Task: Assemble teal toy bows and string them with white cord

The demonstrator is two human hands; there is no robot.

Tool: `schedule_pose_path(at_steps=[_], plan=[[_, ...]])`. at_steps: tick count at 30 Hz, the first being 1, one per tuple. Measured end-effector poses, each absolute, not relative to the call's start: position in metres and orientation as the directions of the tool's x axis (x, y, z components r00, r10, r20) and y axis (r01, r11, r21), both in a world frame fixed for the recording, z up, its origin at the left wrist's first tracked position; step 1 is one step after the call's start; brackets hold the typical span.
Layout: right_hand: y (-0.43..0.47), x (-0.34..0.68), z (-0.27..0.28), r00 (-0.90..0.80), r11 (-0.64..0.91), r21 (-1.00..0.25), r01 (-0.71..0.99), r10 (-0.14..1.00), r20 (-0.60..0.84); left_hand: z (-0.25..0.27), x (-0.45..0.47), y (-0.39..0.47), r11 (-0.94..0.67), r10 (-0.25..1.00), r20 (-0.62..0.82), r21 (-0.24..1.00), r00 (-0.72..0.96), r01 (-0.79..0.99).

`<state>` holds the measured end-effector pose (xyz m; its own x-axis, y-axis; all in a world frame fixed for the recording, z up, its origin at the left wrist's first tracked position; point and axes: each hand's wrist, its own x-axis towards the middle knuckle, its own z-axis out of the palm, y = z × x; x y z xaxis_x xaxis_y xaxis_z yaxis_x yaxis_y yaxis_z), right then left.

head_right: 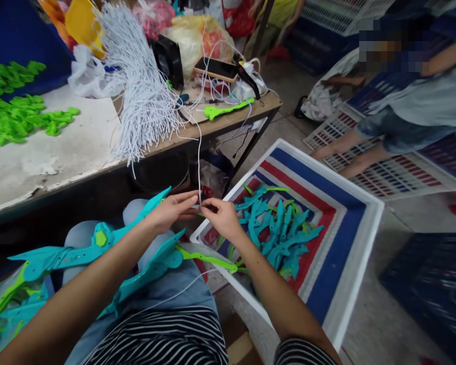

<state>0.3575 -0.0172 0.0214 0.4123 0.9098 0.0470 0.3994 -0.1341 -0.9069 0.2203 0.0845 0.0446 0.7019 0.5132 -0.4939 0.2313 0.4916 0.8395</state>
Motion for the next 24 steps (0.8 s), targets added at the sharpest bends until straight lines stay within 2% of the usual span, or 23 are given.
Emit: schedule_pose_path(at_steps=[3, 5, 10, 12, 16, 24], plan=[[-0.038, 0.365, 0.004, 0.529, -0.189, -0.94, 0.283, 0.848, -0.011, 0.032, 0.184, 0.076, 0.198, 0.613, -0.456, 0.879, 0.645, 0.434], [-0.052, 0.367, -0.009, 0.596, -0.216, -0.949, 0.23, 0.802, -0.038, 0.021, 0.161, 0.067, 0.152, 0.549, -0.515, 0.836, 0.659, 0.527], [-0.07, 0.36, -0.032, 0.66, -0.261, -0.924, 0.279, 0.751, -0.013, -0.002, 0.157, 0.052, 0.463, 0.231, -0.71, 0.681, 0.665, 0.567], [-0.071, 0.356, -0.036, 0.678, -0.275, -0.905, 0.325, 0.735, 0.021, -0.011, 0.175, 0.052, 0.544, 0.213, -0.727, 0.643, 0.653, 0.538], [-0.071, 0.354, -0.042, 0.691, -0.284, -0.863, 0.419, 0.716, 0.1, -0.033, 0.214, 0.051, 0.636, 0.254, -0.747, 0.608, 0.615, 0.475], [-0.072, 0.351, -0.051, 0.542, -0.204, -0.716, 0.667, 0.792, 0.279, -0.06, 0.241, 0.042, 0.75, 0.179, -0.687, 0.558, 0.704, 0.354]])
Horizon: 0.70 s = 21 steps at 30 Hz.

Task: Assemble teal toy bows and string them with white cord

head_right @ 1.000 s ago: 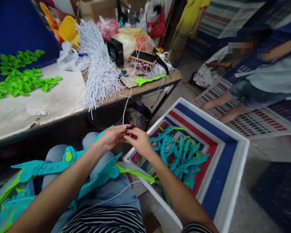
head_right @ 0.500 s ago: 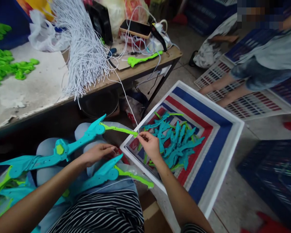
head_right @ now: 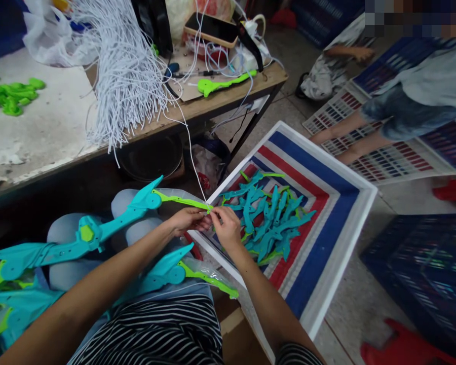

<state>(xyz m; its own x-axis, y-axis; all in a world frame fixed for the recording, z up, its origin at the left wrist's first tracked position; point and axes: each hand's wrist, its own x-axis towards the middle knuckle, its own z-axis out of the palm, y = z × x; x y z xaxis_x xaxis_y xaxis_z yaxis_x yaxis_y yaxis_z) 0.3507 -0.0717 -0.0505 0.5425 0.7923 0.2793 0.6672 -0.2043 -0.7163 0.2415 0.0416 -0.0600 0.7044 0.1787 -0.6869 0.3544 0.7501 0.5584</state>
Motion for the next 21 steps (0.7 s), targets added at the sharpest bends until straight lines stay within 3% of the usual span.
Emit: schedule_pose_path(at_steps=[7, 13, 15, 18, 21], plan=[[-0.069, 0.352, -0.059, 0.429, -0.114, -0.675, 0.729, 0.844, 0.321, -0.059, 0.25, 0.044, 0.689, 0.262, -0.688, 0.624, 0.677, 0.368], [-0.071, 0.352, -0.067, 0.491, -0.17, -0.688, 0.705, 0.818, 0.301, -0.005, 0.156, 0.059, 0.527, 0.501, -0.643, 0.758, 0.579, 0.385], [-0.071, 0.352, -0.069, 0.506, -0.173, -0.699, 0.694, 0.808, 0.301, 0.023, 0.102, 0.067, 0.591, 0.596, -0.629, 0.765, 0.5, 0.257], [-0.071, 0.352, -0.068, 0.506, -0.169, -0.702, 0.692, 0.806, 0.305, 0.064, 0.029, 0.079, 0.675, 0.728, -0.642, 0.733, 0.242, -0.086], [-0.069, 0.354, -0.065, 0.501, -0.174, -0.697, 0.696, 0.814, 0.296, 0.095, -0.017, 0.084, 0.521, 0.774, -0.618, 0.746, -0.14, -0.414]])
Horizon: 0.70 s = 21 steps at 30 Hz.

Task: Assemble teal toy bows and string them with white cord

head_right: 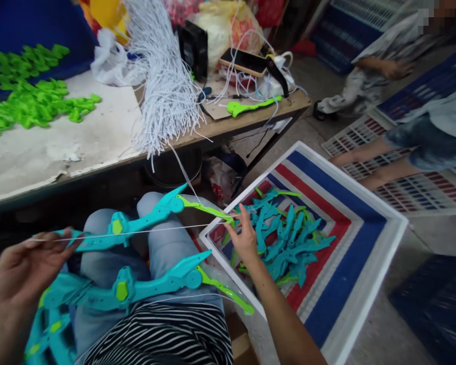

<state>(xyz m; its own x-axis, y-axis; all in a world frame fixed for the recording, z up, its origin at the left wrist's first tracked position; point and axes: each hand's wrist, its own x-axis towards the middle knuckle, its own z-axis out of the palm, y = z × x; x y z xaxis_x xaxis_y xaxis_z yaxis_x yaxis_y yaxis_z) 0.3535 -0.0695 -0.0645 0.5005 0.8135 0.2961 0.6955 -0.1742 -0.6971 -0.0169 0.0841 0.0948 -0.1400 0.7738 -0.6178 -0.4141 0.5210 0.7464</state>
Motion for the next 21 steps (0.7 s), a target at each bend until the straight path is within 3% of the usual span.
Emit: schedule_pose_path(at_steps=[4, 7, 10, 14, 18, 21], plan=[[-0.065, 0.356, -0.061, 0.477, -0.17, -0.675, 0.718, 0.826, 0.3, 0.116, -0.042, 0.076, 0.31, 0.765, -0.559, 0.754, -0.319, -0.579], [-0.058, 0.359, -0.06, 0.453, -0.174, -0.653, 0.737, 0.845, 0.285, 0.116, -0.056, 0.066, 0.305, 0.733, -0.582, 0.744, -0.352, -0.595], [-0.055, 0.361, -0.058, 0.433, -0.187, -0.641, 0.744, 0.866, 0.249, 0.104, -0.077, 0.053, 0.312, 0.716, -0.59, 0.748, -0.373, -0.585], [-0.047, 0.369, -0.049, 0.357, -0.145, -0.651, 0.745, 0.911, 0.205, 0.078, -0.098, 0.037, 0.264, 0.82, -0.447, 0.85, -0.358, -0.457], [0.005, 0.37, -0.028, 0.425, -0.171, -0.739, 0.652, 0.889, 0.17, 0.057, -0.085, 0.03, 0.39, 0.838, -0.481, 0.859, -0.26, -0.332], [0.078, 0.35, -0.01, 0.45, -0.217, -0.853, 0.475, 0.893, 0.023, 0.049, -0.065, 0.032, 0.512, 0.805, -0.575, 0.797, -0.146, -0.319]])
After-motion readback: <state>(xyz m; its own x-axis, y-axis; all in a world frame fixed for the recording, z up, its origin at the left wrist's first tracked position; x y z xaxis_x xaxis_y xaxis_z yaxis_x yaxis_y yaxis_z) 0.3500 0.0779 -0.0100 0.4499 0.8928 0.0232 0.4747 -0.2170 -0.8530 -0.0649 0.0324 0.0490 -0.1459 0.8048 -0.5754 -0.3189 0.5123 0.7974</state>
